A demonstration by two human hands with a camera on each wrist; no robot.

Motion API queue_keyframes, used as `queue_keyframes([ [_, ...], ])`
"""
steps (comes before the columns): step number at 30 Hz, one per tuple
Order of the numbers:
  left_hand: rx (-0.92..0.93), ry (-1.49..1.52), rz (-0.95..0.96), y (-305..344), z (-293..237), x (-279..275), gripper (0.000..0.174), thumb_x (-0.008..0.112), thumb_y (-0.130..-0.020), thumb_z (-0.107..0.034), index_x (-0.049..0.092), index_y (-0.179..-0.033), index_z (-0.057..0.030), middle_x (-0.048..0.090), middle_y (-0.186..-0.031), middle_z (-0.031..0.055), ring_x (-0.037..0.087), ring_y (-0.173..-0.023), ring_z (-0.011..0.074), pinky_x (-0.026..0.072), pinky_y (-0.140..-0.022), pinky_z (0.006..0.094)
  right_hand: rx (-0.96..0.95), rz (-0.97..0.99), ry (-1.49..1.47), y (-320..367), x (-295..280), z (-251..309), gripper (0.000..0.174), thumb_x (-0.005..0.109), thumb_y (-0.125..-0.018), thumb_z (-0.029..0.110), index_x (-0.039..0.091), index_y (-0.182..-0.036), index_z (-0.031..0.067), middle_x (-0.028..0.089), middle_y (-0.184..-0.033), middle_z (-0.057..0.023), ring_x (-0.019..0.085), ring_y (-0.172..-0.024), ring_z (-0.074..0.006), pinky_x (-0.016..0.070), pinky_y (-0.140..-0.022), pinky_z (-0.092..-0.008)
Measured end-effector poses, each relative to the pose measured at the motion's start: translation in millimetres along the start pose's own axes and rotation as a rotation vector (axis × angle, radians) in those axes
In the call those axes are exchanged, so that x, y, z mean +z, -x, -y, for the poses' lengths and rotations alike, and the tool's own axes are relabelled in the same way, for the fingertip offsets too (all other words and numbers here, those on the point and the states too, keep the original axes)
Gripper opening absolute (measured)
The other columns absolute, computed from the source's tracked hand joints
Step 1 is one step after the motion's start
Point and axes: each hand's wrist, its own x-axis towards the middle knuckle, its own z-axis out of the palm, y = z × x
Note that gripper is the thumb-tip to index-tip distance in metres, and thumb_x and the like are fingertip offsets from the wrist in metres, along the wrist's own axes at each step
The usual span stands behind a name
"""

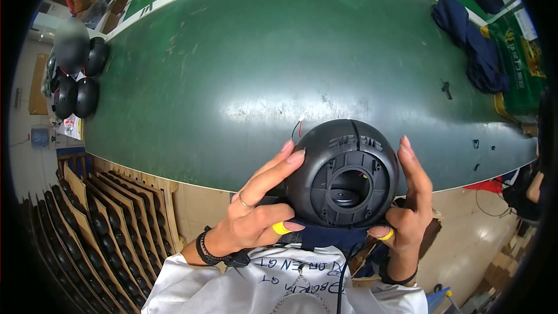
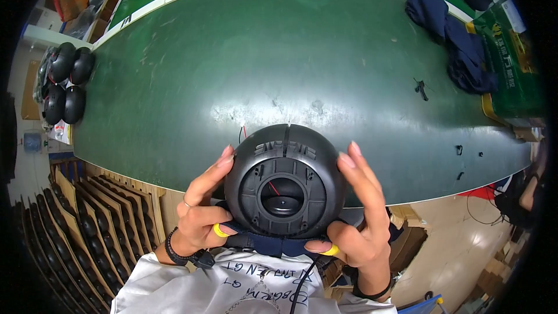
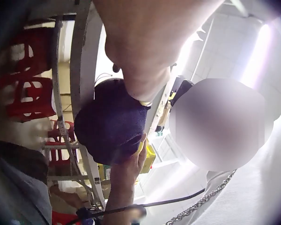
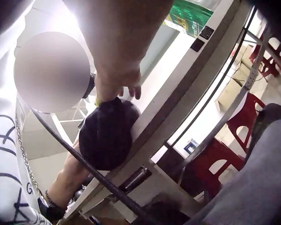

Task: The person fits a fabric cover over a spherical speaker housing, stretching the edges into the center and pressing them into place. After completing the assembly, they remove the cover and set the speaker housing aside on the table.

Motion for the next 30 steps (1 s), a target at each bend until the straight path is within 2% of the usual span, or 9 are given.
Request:
queue_keyframes([
  [6, 0.079, -0.056, -0.105, -6.3, 9.5, 4.3, 0.039, 0.078, -0.087, -0.032, 0.055, -0.081, -0.0014, 0.067, -0.124, 0.0254, 0.065, -0.118, 0.0479, 0.0593, -0.094, 0.0488, -0.079, -0.078, -0.143, -3.2, 7.0, -17.0, 0.06, 0.071, -0.081, 0.056, 0.041, -0.07, 0.0055, 0.065, -0.123, -0.0315, 0.064, -0.115, -0.0528, 0.0553, -0.095, -0.0591],
  [11, 0.035, -0.015, -0.105, -12.3, 10.6, -0.6, 0.038, 0.075, -0.092, -0.031, 0.052, -0.082, -0.0025, 0.072, -0.118, 0.0158, 0.071, -0.11, 0.0393, 0.0621, -0.079, 0.0396, -0.041, -0.133, -0.097, -2.1, 5.9, -14.0, 0.056, 0.065, -0.095, 0.049, 0.044, -0.072, 0.0025, 0.069, -0.105, -0.0145, 0.069, -0.099, -0.0388, 0.06, -0.079, -0.0489],
  [14, 0.019, 0.025, -0.048, -18.2, 13.0, -6.2, 0.037, 0.073, -0.095, -0.031, 0.053, -0.083, -0.003, 0.071, -0.117, 0.0162, 0.071, -0.109, 0.0383, 0.0626, -0.08, 0.0398, 0.012, -0.047, -0.109, -0.1, -3.9, -11.1, 0.057, 0.068, -0.093, 0.049, 0.045, -0.071, 0.0029, 0.068, -0.105, -0.0164, 0.069, -0.102, -0.0408, 0.0593, -0.083, -0.0499],
  [17, -0.037, 0.151, -0.096, -28.9, 17.0, 2.6, 0.039, 0.068, -0.098, -0.034, 0.05, -0.081, -0.003, 0.067, -0.126, 0.0262, 0.064, -0.119, 0.0487, 0.057, -0.097, 0.0539, 0.182, -0.258, -0.281, -16.3, 18.7, -2.8, 0.058, 0.071, -0.09, 0.05, 0.044, -0.071, 0.0031, 0.068, -0.109, -0.0237, 0.068, -0.108, -0.0453, 0.0582, -0.091, -0.055],
  [19, -0.093, 0.332, 0.045, -35.8, 21.3, -6.9, 0.046, 0.066, -0.099, -0.035, 0.046, -0.074, -0.001, 0.061, -0.132, 0.0343, 0.055, -0.126, 0.0582, 0.0448, -0.107, 0.0669, 0.231, -0.125, -0.352, -19.6, 6.7, -4.4, 0.057, 0.071, -0.09, 0.049, 0.044, -0.07, 0.003, 0.067, -0.112, -0.0275, 0.067, -0.11, -0.047, 0.0568, -0.095, -0.0571],
  [20, -0.117, 0.348, 0.08, -37.7, 19.9, -8.5, 0.049, 0.066, -0.099, -0.032, 0.043, -0.071, 0.0004, 0.063, -0.129, 0.0341, 0.057, -0.125, 0.0572, 0.0493, -0.104, 0.0645, 0.263, 0.004, -0.423, -20.8, 2.2, -4.9, 0.057, 0.072, -0.09, 0.048, 0.044, -0.07, 0.0029, 0.067, -0.114, -0.0314, 0.066, -0.113, -0.0487, 0.0554, -0.098, -0.0593],
  [22, -0.091, 0.368, 0.201, -35.9, 26.2, -18.6, 0.034, 0.064, -0.102, -0.027, 0.048, -0.091, -0.0002, 0.064, -0.123, 0.0344, 0.056, -0.124, 0.0594, 0.0514, -0.1, 0.0675, 0.269, 0.001, -0.435, -20.5, 2.5, -9.2, 0.056, 0.07, -0.094, 0.043, 0.043, -0.068, 0.0023, 0.068, -0.116, -0.0296, 0.067, -0.112, -0.0468, 0.0564, -0.097, -0.0604],
  [24, -0.135, 0.419, 0.161, -38.0, 27.7, -14.2, 0.034, 0.064, -0.103, -0.026, 0.048, -0.087, -0.0002, 0.067, -0.119, 0.0324, 0.059, -0.122, 0.056, 0.0549, -0.097, 0.064, 0.236, 0.011, -0.461, -18.2, 0.5, -15.4, 0.056, 0.067, -0.098, 0.039, 0.041, -0.065, 0.0023, 0.071, -0.112, -0.0238, 0.068, -0.111, -0.0435, 0.0587, -0.094, -0.0581],
  [30, -0.332, 0.429, 0.166, -52.6, 21.5, -18.8, 0.034, 0.064, -0.102, -0.019, 0.049, -0.077, -0.0002, 0.074, -0.104, 0.0262, 0.068, -0.114, 0.0469, 0.0615, -0.09, 0.0567, 0.355, 0.015, -0.525, -24.0, -0.3, -20.4, 0.036, 0.07, -0.098, 0.031, 0.072, -0.088, -0.0033, 0.074, -0.103, -0.0142, 0.072, -0.099, -0.0332, 0.0624, -0.089, -0.0479],
])
